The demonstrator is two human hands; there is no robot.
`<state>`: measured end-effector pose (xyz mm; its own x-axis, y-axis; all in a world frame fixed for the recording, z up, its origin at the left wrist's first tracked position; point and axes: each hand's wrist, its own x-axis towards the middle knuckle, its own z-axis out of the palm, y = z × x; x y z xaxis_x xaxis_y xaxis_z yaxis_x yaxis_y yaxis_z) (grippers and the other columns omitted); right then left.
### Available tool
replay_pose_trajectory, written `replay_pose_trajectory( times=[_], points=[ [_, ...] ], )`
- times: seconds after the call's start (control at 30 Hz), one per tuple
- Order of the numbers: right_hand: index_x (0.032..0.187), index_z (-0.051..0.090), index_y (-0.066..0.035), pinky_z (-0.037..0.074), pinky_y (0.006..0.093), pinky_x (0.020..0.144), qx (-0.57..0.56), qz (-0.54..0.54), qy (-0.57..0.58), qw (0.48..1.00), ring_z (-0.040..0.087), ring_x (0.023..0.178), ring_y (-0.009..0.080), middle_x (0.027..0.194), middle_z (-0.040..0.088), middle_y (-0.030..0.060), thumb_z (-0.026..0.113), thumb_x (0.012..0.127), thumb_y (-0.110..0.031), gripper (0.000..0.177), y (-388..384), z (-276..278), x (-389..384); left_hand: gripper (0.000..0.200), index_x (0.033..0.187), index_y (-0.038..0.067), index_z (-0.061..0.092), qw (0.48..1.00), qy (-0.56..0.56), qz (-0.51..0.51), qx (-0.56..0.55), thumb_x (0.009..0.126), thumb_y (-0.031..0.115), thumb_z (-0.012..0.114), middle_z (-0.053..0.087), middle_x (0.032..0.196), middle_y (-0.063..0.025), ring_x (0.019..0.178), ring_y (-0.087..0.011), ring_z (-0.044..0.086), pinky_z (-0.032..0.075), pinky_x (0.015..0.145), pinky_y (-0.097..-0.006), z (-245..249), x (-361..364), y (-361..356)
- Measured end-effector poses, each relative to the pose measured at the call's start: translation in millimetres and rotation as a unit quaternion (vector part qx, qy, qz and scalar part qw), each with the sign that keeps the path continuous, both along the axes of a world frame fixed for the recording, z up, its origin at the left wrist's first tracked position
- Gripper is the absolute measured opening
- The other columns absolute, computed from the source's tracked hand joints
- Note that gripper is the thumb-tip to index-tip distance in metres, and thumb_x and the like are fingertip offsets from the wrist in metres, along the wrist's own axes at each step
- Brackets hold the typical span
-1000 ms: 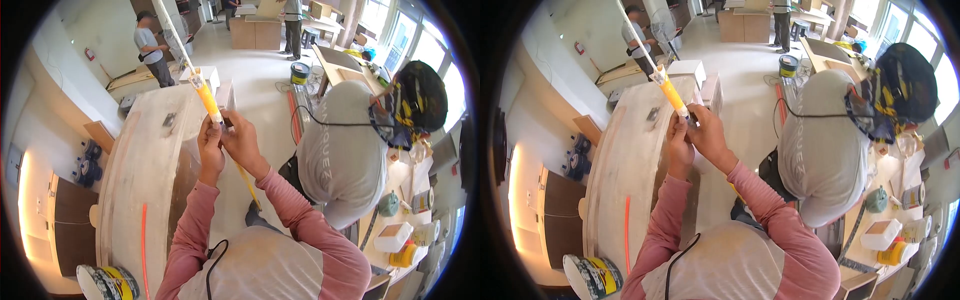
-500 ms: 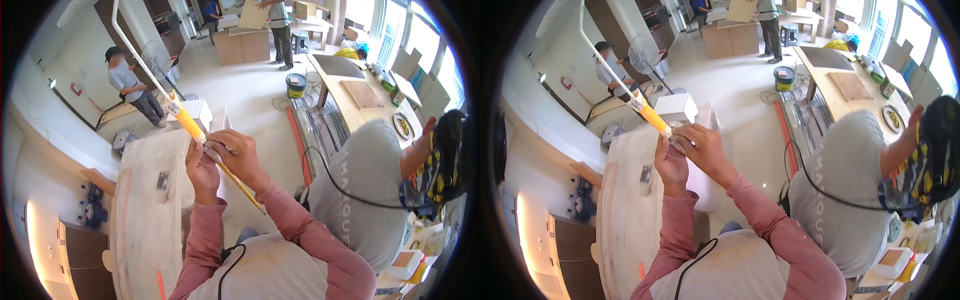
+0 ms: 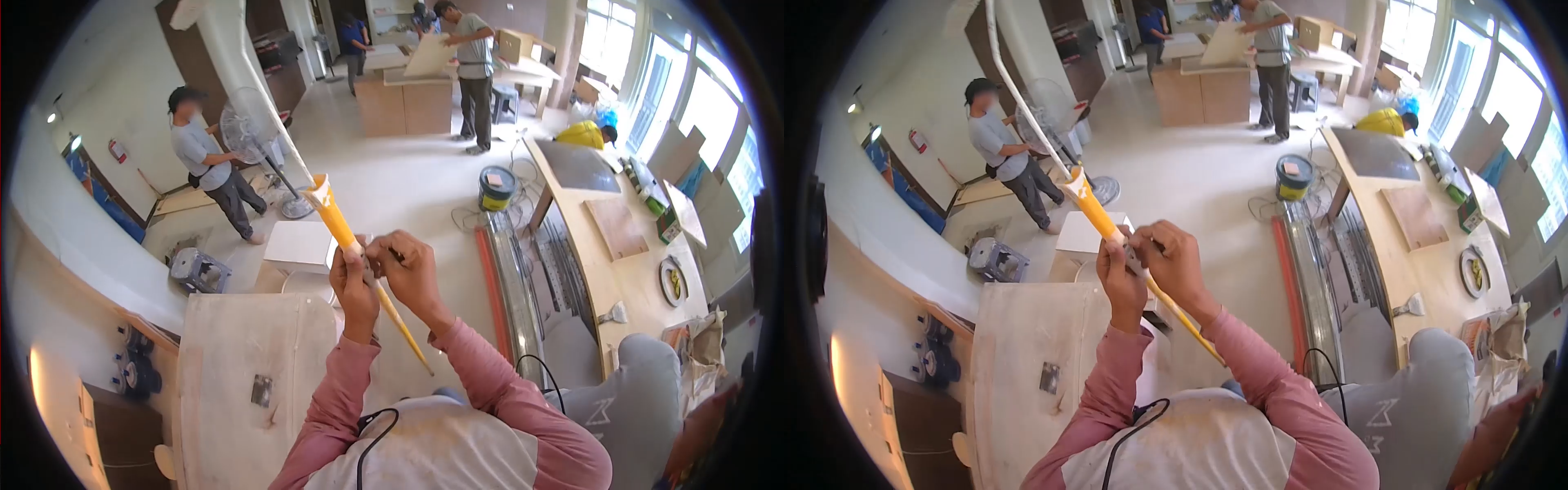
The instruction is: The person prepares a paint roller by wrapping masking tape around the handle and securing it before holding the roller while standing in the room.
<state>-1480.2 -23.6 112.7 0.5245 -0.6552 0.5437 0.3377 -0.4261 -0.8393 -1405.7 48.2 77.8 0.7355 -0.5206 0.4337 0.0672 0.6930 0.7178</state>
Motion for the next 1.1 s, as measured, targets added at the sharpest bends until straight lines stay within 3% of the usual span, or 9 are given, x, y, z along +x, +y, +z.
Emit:
replay_pose_trajectory(
  times=[0.03, 0.17, 0.37, 0.57, 0.7, 0.8, 1.0, 1.1],
  points=[
    [0.087, 0.066, 0.003, 0.051, 0.0257, 0.052, 0.017, -0.007, 0.005, 1.000, 0.063, 0.059, 0.0099, 0.077, 0.066, 0.0060, 0.064, 0.093, -0.001, 0.007, -17.7, -2.0, 10.5, 0.042, 0.116, 0.003, 0.057, 0.999, -0.011, 0.028, 0.025, 0.105, 0.043, 0.050, 0.056, 0.090, -0.0015, 0.072, -0.0113, 0.051, 0.041, 0.063, -0.0255, 1.0, 8.8, -21.4],
    [0.091, 0.062, 0.001, 0.046, 0.0232, 0.050, 0.201, 0.094, 0.020, 0.975, 0.059, 0.055, 0.0083, 0.067, 0.058, 0.0013, 0.058, 0.101, -0.013, 0.017, -113.5, -16.3, 57.8, 0.051, 0.114, 0.003, 0.056, 0.998, 0.005, -0.057, -0.006, 0.103, 0.053, 0.049, 0.053, 0.088, -0.0033, 0.069, -0.0141, 0.052, 0.042, 0.060, -0.0292, -12.9, 56.9, -101.4],
    [0.095, 0.059, -0.003, 0.042, 0.0221, 0.054, 0.312, 0.195, -0.016, 0.930, 0.052, 0.058, 0.0063, 0.072, 0.055, -0.0009, 0.058, 0.103, -0.018, 0.017, -259.5, -24.5, 124.7, 0.051, 0.108, 0.003, 0.056, 0.996, -0.046, -0.072, -0.021, 0.102, 0.054, 0.048, 0.053, 0.094, -0.0040, 0.066, -0.0148, 0.052, 0.043, 0.060, -0.0310, -19.5, 126.7, -243.8],
    [0.095, 0.058, -0.003, 0.047, 0.0237, 0.061, 0.242, 0.169, -0.009, 0.955, 0.056, 0.069, 0.0074, 0.078, 0.058, 0.0003, 0.056, 0.103, -0.017, 0.016, -389.4, -6.8, 203.4, 0.055, 0.108, 0.005, 0.057, 0.994, -0.079, -0.067, -0.015, 0.104, 0.057, 0.041, 0.054, 0.108, -0.0060, 0.072, -0.0159, 0.055, 0.042, 0.056, -0.0283, -7.8, 208.4, -361.5],
    [0.092, 0.056, 0.002, 0.051, 0.0302, 0.060, 0.147, 0.096, -0.012, 0.984, 0.060, 0.064, 0.0141, 0.077, 0.063, 0.0088, 0.055, 0.102, -0.012, 0.016, -462.7, -18.0, 279.1, 0.056, 0.107, 0.002, 0.057, 0.994, -0.088, -0.058, -0.009, 0.104, 0.056, 0.040, 0.050, 0.117, -0.0113, 0.067, -0.0184, 0.057, 0.042, 0.052, -0.0272, -2.4, 260.4, -424.7],
    [0.091, 0.058, 0.001, 0.050, 0.0304, 0.068, 0.148, 0.108, -0.010, 0.983, 0.060, 0.073, 0.0140, 0.081, 0.064, 0.0078, 0.057, 0.100, -0.012, 0.016, -514.6, -26.6, 341.4, 0.057, 0.107, 0.002, 0.056, 0.996, -0.077, -0.038, -0.007, 0.104, 0.056, 0.040, 0.049, 0.121, -0.0127, 0.067, -0.0190, 0.058, 0.042, 0.052, -0.0270, -6.9, 316.9, -470.6],
    [0.092, 0.059, -0.001, 0.050, 0.0286, 0.064, 0.160, 0.125, 0.009, 0.979, 0.059, 0.070, 0.0124, 0.085, 0.066, 0.0051, 0.056, 0.102, -0.014, 0.016, -627.7, -10.0, 484.9, 0.052, 0.111, 0.004, 0.054, 0.999, -0.033, 0.014, -0.004, 0.102, 0.055, 0.048, 0.049, 0.121, -0.0083, 0.066, -0.0162, 0.056, 0.043, 0.053, -0.0278, -6.2, 459.5, -557.7],
    [0.098, 0.053, -0.005, 0.050, 0.0264, 0.062, 0.246, 0.209, 0.012, 0.947, 0.061, 0.072, 0.0116, 0.094, 0.069, 0.0068, 0.049, 0.106, -0.019, 0.017, -677.6, 1.7, 538.6, 0.047, 0.115, 0.005, 0.052, 0.997, -0.010, 0.076, 0.004, 0.104, 0.050, 0.049, 0.051, 0.110, -0.0062, 0.066, -0.0139, 0.055, 0.045, 0.055, -0.0279, 9.3, 523.3, -608.0]
  ],
)
